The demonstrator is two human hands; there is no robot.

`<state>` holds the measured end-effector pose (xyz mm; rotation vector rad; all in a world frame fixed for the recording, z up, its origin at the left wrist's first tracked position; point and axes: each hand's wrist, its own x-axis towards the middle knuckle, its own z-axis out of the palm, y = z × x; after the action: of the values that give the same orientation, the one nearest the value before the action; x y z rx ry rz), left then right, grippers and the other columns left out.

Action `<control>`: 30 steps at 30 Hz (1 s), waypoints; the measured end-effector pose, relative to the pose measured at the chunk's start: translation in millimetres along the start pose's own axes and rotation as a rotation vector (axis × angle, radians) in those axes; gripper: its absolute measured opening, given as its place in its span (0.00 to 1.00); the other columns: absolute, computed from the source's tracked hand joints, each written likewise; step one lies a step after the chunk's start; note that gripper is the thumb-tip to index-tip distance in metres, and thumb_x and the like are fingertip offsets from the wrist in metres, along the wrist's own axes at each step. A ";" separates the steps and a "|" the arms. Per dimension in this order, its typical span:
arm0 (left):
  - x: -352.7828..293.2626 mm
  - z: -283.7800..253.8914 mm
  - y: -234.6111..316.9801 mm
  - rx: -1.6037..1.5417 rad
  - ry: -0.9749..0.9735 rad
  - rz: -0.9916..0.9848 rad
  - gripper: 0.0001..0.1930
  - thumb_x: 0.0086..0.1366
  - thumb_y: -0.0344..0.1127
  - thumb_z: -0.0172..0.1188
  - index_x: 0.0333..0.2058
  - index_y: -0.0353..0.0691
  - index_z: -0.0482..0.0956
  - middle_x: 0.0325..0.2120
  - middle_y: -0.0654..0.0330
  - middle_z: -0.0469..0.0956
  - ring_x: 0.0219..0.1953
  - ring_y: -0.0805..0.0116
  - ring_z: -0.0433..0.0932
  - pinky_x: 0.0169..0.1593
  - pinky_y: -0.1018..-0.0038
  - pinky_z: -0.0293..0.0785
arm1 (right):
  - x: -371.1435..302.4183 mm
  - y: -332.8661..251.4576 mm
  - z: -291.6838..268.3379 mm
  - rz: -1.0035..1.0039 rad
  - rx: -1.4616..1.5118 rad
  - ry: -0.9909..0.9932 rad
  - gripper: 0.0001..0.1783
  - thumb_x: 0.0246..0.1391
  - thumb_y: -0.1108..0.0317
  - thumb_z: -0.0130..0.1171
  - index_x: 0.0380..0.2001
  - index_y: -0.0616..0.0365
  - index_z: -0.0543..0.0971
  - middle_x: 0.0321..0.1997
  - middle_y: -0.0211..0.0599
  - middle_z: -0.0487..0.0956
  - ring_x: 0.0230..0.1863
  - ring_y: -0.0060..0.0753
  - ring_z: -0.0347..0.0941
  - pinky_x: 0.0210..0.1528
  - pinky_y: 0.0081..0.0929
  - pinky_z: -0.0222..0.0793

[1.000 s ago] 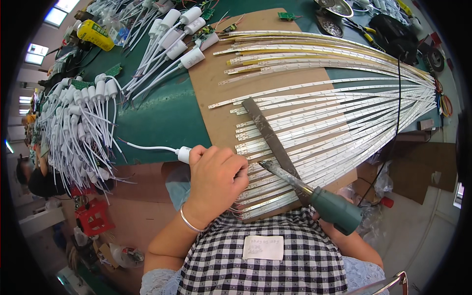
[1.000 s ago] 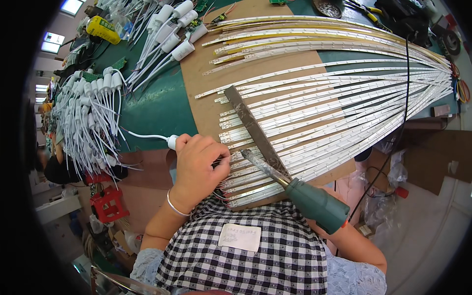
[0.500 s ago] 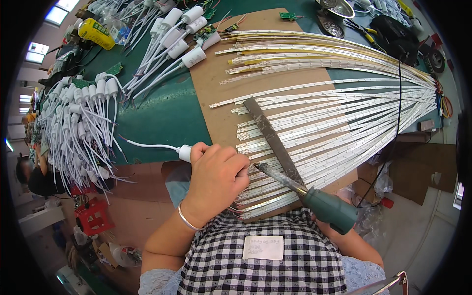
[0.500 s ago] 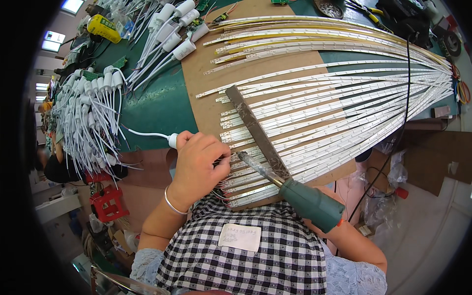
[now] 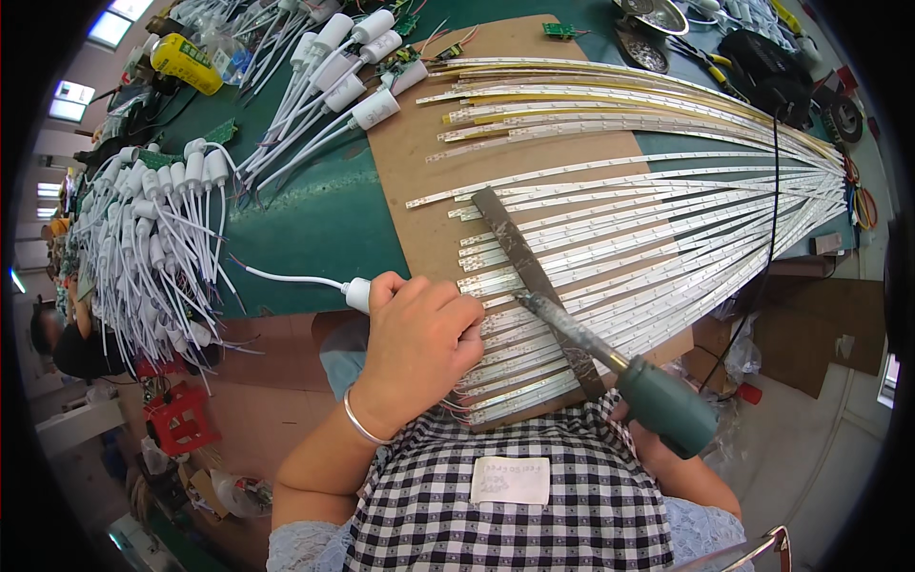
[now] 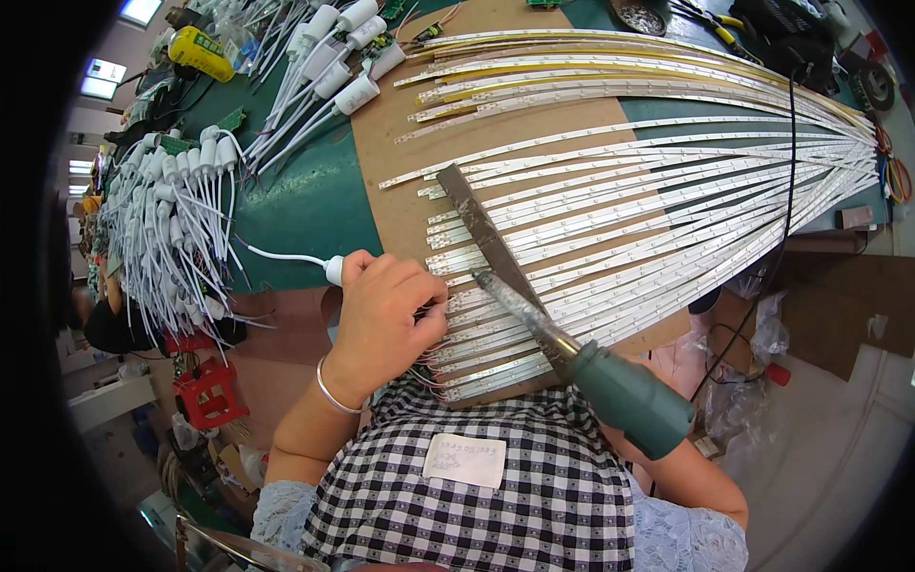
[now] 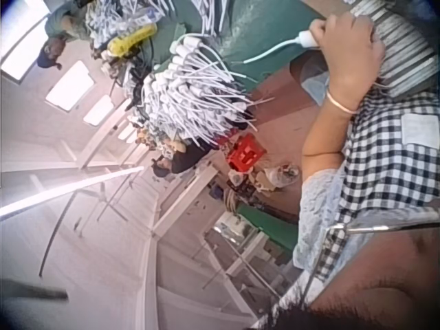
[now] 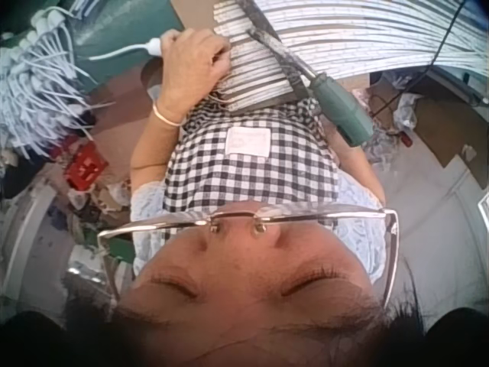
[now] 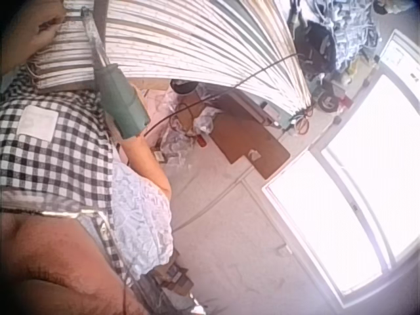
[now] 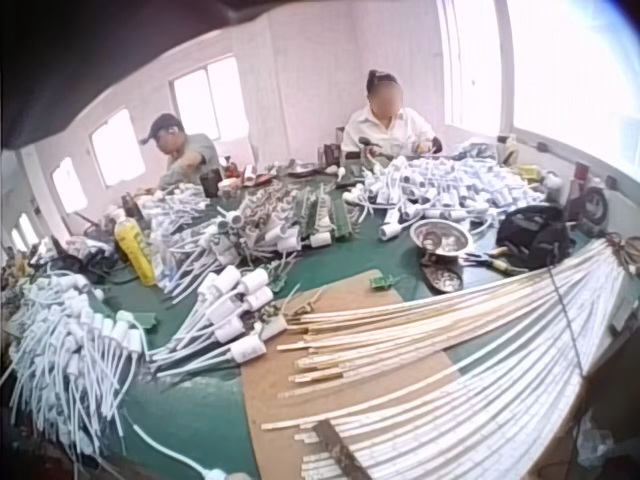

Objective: The person uses a soldering iron to attach wires to LED strip ends on a workbench. They repeatedly pick up a white wire, position it on the strip, and apply the soldering iron to secure the connection. The person works on multiple LED strips laid out in parallel on a cardboard surface.

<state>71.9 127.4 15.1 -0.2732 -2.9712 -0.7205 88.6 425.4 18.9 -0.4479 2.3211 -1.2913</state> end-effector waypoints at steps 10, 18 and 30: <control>-0.4 0.7 0.6 0.015 0.031 0.021 0.03 0.48 0.31 0.62 0.22 0.47 0.76 0.20 0.68 0.70 0.30 0.68 0.69 0.43 0.67 0.57 | -7.5 13.0 3.3 -0.015 0.063 0.031 0.13 0.52 0.68 0.56 0.41 0.60 0.76 0.33 0.36 0.79 0.32 0.32 0.77 0.35 0.26 0.72; -0.9 -0.6 3.7 0.090 0.065 0.039 0.04 0.46 0.31 0.61 0.22 0.47 0.75 0.22 0.68 0.70 0.32 0.67 0.69 0.43 0.66 0.57 | -8.8 19.8 -0.3 -0.085 0.206 0.119 0.22 0.48 0.70 0.49 0.49 0.65 0.69 0.23 0.33 0.75 0.24 0.23 0.70 0.29 0.21 0.68; -3.5 0.0 3.6 0.064 0.058 0.023 0.04 0.46 0.31 0.60 0.22 0.45 0.74 0.22 0.66 0.71 0.32 0.64 0.69 0.42 0.67 0.59 | -19.7 28.4 10.7 -0.119 0.425 0.270 0.23 0.50 0.70 0.47 0.52 0.63 0.68 0.25 0.36 0.75 0.21 0.18 0.65 0.21 0.15 0.58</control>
<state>76.0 130.0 16.3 -0.2764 -2.9251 -0.6182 109.0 441.7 -6.0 -0.2855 2.1587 -1.9501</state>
